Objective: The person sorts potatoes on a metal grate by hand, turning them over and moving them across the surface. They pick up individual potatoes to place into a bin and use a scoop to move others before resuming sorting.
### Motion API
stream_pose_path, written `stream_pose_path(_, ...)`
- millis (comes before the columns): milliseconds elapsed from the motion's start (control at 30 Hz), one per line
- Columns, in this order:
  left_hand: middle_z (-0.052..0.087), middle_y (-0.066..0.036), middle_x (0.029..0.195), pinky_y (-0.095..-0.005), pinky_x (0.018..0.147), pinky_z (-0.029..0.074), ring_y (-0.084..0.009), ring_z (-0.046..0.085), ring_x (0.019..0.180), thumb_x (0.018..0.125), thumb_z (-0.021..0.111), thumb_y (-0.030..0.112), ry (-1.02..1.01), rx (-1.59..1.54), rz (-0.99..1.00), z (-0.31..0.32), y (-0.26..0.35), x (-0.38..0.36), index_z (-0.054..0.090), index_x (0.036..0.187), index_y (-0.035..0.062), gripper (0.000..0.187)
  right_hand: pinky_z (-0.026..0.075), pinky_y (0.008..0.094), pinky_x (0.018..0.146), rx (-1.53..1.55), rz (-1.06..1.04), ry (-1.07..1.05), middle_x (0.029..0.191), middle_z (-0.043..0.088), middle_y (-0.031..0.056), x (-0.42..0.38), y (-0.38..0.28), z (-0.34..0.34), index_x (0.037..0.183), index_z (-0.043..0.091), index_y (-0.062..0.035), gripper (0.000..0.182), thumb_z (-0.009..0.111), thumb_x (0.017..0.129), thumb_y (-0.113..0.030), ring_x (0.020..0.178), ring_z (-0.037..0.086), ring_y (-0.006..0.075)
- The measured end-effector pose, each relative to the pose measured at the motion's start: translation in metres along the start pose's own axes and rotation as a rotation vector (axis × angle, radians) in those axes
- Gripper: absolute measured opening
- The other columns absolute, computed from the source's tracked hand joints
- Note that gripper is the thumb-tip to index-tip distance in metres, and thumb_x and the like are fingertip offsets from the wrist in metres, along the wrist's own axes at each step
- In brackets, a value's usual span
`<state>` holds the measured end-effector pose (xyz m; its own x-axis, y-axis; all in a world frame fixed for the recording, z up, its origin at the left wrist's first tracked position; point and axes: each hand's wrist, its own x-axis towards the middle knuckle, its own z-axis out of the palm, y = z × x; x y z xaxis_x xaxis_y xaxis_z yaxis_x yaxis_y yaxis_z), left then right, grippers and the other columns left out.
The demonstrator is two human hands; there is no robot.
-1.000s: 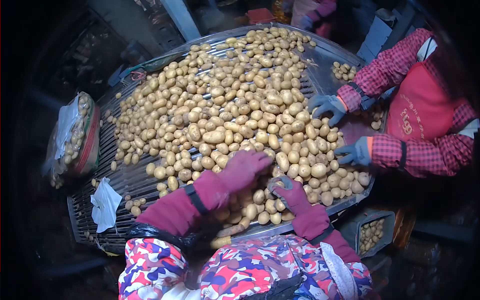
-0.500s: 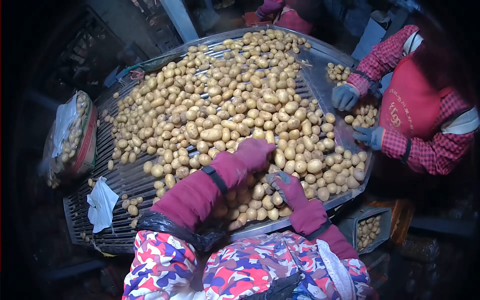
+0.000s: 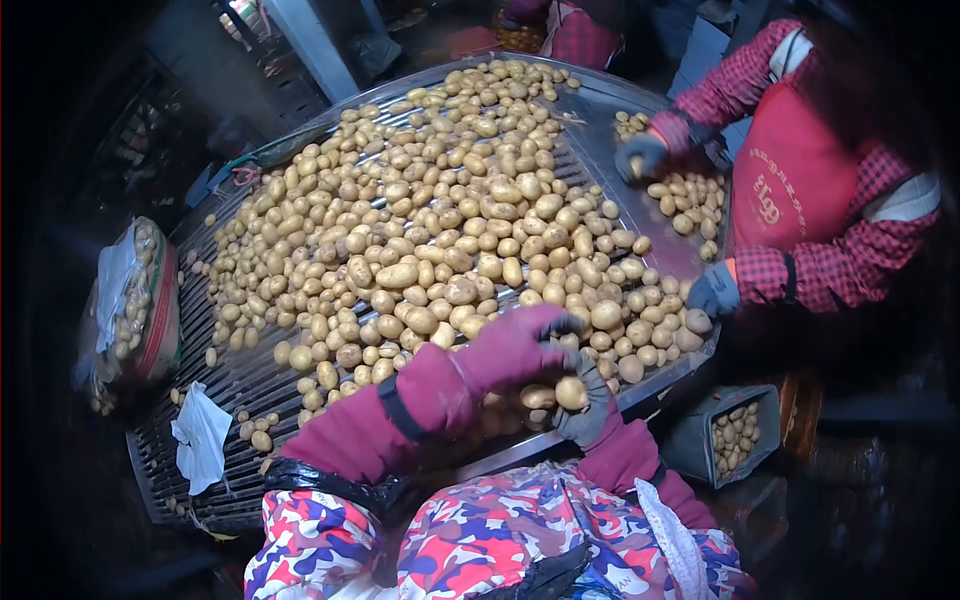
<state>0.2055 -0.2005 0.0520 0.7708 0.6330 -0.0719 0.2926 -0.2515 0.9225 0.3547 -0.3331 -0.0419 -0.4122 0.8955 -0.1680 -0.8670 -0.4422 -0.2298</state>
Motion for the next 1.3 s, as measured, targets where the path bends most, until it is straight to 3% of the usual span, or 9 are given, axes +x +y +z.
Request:
stream_pose_path(100, 0.062, -0.009, 0.120, -0.0433, 0.086, 0.054, -0.0309, 0.062, 0.107, 0.082, 0.073, 0.018, 0.046, 0.667, 0.326, -0.004, -0.011, 0.038, 0.061, 0.128, 0.0113, 0.048, 0.053, 0.0399, 0.079, -0.206, -0.054, 0.083, 0.118, 0.060, 0.0054, -0.016, 0.000, 0.002, 0.133, 0.053, -0.0108, 0.046, 0.055, 0.100, -0.043, 0.112, 0.060, 0.0262)
stream_pose_path(233, 0.063, -0.009, 0.111, -0.0447, 0.080, 0.054, -0.0324, 0.060, 0.105, 0.080, 0.064, 0.016, -0.081, 1.064, 0.199, 0.011, -0.049, 0.075, 0.064, 0.115, 0.0149, 0.035, 0.058, 0.0346, 0.080, -0.221, -0.003, 0.177, 0.125, 0.061, 0.0074, -0.052, -0.004, 0.026, 0.138, 0.051, -0.0075, 0.056, 0.061, 0.096, -0.043, 0.103, 0.065, 0.0187)
stream_pose_path(467, 0.065, -0.011, 0.088, -0.0426, 0.074, 0.055, -0.0311, 0.066, 0.087, 0.076, 0.073, 0.020, -0.052, 0.753, 0.149, -0.016, -0.054, 0.087, 0.065, 0.102, 0.0086, 0.030, 0.059, 0.0356, 0.078, -0.333, -0.059, 0.268, 0.128, 0.061, 0.0109, -0.078, -0.003, 0.033, 0.140, 0.050, -0.0065, 0.057, 0.058, 0.098, -0.043, 0.106, 0.066, 0.0209)
stream_pose_path(533, 0.069, -0.011, 0.100, -0.0375, 0.077, 0.058, -0.0255, 0.069, 0.091, 0.075, 0.080, 0.029, -0.102, 0.077, -0.291, -0.014, -0.034, 0.070, 0.067, 0.111, 0.0094, 0.043, 0.059, 0.0361, 0.078, -0.324, -0.148, 0.314, 0.129, 0.061, 0.0112, -0.078, 0.002, 0.030, 0.140, 0.049, -0.0071, 0.056, 0.057, 0.099, -0.043, 0.104, 0.068, 0.0219)
stream_pose_path(700, 0.056, -0.014, 0.130, -0.0436, 0.096, 0.050, -0.0358, 0.058, 0.118, 0.077, 0.075, 0.017, -0.272, 0.596, 0.240, 0.044, 0.022, -0.009, 0.053, 0.134, 0.0088, 0.062, 0.059, 0.0376, 0.075, -0.191, -0.162, 0.346, 0.127, 0.063, 0.0129, -0.067, 0.011, 0.015, 0.138, 0.051, -0.0062, 0.054, 0.055, 0.099, -0.044, 0.096, 0.070, 0.0241)
stream_pose_path(933, 0.056, -0.014, 0.137, -0.0384, 0.103, 0.047, -0.0265, 0.057, 0.124, 0.081, 0.073, 0.008, -0.389, -0.127, 0.155, 0.084, 0.019, -0.016, 0.044, 0.148, 0.0073, 0.073, 0.058, 0.0320, 0.073, -1.003, -0.553, 0.224, 0.114, 0.068, 0.0115, -0.095, 0.021, 0.001, 0.130, 0.056, -0.0037, 0.041, 0.061, 0.098, -0.029, 0.091, 0.069, 0.0209)
stream_pose_path(1100, 0.056, -0.010, 0.142, -0.0338, 0.105, 0.044, -0.0201, 0.056, 0.126, 0.087, 0.070, 0.001, -0.477, -0.186, 0.107, 0.079, 0.015, -0.017, 0.049, 0.145, 0.0042, 0.062, 0.057, 0.0355, 0.073, -0.079, -0.579, 0.257, 0.108, 0.064, 0.0067, -0.187, 0.029, -0.028, 0.119, 0.061, -0.0109, 0.037, 0.066, 0.094, -0.038, 0.108, 0.064, 0.0208)
stream_pose_path(1267, 0.062, -0.009, 0.133, -0.0351, 0.098, 0.051, -0.0199, 0.062, 0.116, 0.084, 0.068, -0.004, -0.200, 0.110, 0.132, 0.030, -0.032, -0.013, 0.055, 0.140, 0.0070, 0.058, 0.053, 0.0416, 0.088, -0.869, -0.704, 1.448, 0.117, 0.059, 0.0060, -0.384, 0.111, -0.130, 0.122, 0.054, -0.0103, 0.050, 0.076, 0.083, -0.034, 0.109, 0.061, 0.0249)
stream_pose_path(1300, 0.062, -0.009, 0.133, -0.0336, 0.098, 0.051, -0.0195, 0.062, 0.116, 0.085, 0.068, -0.003, -0.164, 0.152, 0.159, 0.015, -0.042, -0.009, 0.055, 0.141, 0.0078, 0.058, 0.054, 0.0414, 0.088, -0.603, -0.812, 1.527, 0.118, 0.060, 0.0065, -0.402, 0.118, -0.125, 0.124, 0.054, -0.0098, 0.051, 0.076, 0.084, -0.033, 0.109, 0.061, 0.0248)
